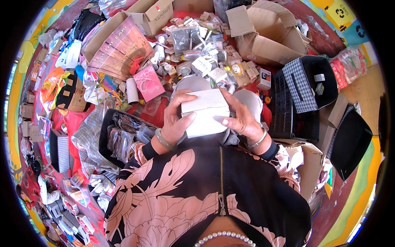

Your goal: The person sits on the floor and wipes various small items with a grey cloth. They handle a small white box, a black and red circular device, and a blue and white box, wiping each one before placing them down or back into boxes.

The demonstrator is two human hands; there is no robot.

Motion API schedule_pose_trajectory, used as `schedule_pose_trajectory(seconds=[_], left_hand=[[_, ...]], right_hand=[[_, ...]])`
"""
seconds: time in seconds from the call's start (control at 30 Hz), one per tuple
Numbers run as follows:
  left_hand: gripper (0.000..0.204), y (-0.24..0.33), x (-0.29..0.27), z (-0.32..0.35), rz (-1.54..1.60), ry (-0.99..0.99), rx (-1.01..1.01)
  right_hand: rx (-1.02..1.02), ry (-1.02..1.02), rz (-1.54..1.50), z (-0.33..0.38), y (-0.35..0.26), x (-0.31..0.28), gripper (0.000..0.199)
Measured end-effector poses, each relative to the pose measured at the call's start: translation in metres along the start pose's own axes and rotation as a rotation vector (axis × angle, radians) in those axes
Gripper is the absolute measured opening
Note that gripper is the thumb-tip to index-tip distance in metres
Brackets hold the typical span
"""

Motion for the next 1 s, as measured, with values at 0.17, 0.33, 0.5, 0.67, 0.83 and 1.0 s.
schedule_pose_trajectory(seconds=[0.17, 0.33, 0.5, 0.67, 0.83, 1.0], left_hand=[[0.039, 0.003, 0.008, 0.001, -0.012, -0.068, 0.017], [0.042, 0.002, 0.014, 0.001, -0.042, -0.152, 0.028], [0.039, -0.005, 0.020, 0.002, -0.093, -0.217, -0.176], [0.032, -0.017, 0.023, 0.007, -0.067, -0.186, -0.441], [0.029, -0.013, 0.013, 0.011, 0.004, -0.039, -0.393], [0.031, -0.001, 0.022, 0.008, 0.048, 0.014, -0.284]], right_hand=[[0.067, 0.066, -0.070, 0.004, -0.010, 0.000, 0.087], [0.127, 0.145, -0.033, 0.008, -0.006, -0.006, 0.076], [0.198, 0.257, 0.042, 0.010, 0.007, -0.019, 0.059], [0.198, 0.228, 0.350, 0.006, 0.015, -0.022, 0.057], [0.105, 0.001, 0.339, 0.009, -0.012, -0.014, 0.083], [0.086, 0.002, 0.284, 0.016, -0.022, -0.018, 0.088]])
Point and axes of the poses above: each hand's wrist, its own z-axis away from the middle knuckle, its own x-axis out of the palm, y = z × x, the point moved 7 cm from there along -z, towards the middle knuckle, and after that the axes turned 10 degrees about y, right-handed, at the moved point
